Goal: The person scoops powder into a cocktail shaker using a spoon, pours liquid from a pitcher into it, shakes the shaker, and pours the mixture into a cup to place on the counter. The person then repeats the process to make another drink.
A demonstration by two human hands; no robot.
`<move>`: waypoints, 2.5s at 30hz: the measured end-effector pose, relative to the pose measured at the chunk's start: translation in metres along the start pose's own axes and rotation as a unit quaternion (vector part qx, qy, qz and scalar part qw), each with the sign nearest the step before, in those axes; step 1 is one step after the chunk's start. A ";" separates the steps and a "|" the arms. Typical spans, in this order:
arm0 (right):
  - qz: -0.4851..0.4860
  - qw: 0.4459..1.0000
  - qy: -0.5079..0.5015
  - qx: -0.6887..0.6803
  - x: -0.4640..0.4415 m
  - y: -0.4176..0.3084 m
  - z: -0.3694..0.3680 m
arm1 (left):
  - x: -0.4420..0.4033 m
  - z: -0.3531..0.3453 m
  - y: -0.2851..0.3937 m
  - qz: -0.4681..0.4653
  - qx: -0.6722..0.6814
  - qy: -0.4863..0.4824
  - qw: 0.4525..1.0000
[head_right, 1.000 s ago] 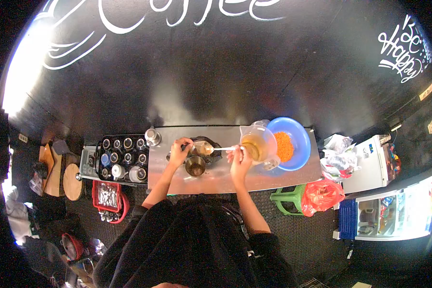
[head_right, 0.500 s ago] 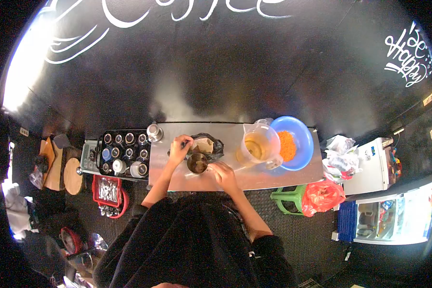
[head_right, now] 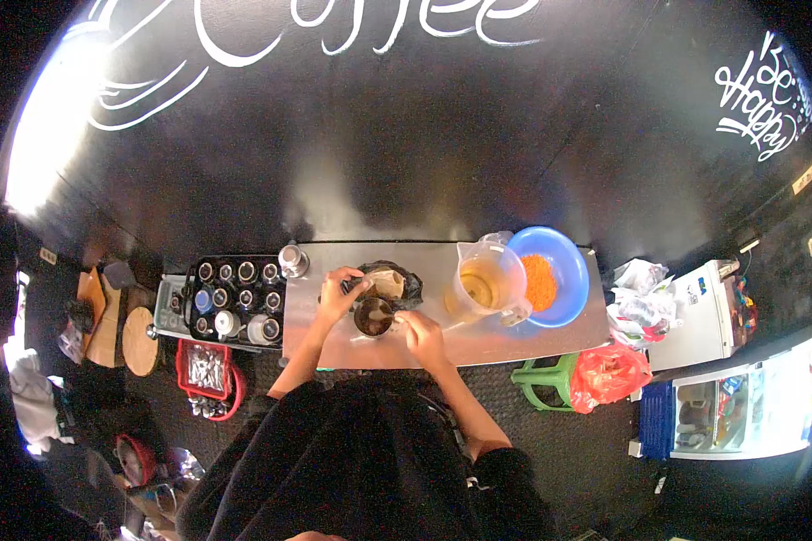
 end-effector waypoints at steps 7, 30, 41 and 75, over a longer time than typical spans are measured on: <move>-0.142 0.981 0.064 -0.116 -0.001 0.001 0.013 | -0.004 0.002 0.014 0.002 -0.040 -0.023 0.999; -0.274 0.902 0.230 -0.241 -0.007 0.067 -0.018 | -0.009 -0.015 0.018 0.010 -0.102 -0.145 0.984; -0.505 0.730 0.136 -0.440 0.012 0.158 -0.079 | 0.021 -0.006 0.054 -0.055 0.008 -0.024 0.998; -0.318 0.727 0.280 -0.541 0.010 0.162 0.096 | 0.072 -0.148 0.137 -0.050 -0.080 0.030 0.995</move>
Point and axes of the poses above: each hand's wrist, its own x-axis away from the middle knuckle, its own z-axis out of the back of the hand, y = z × x, the point moved 3 cm from there along -x, towards the middle knuckle, and after that the axes turned 12 degrees about -z, right-handed, at the moved point
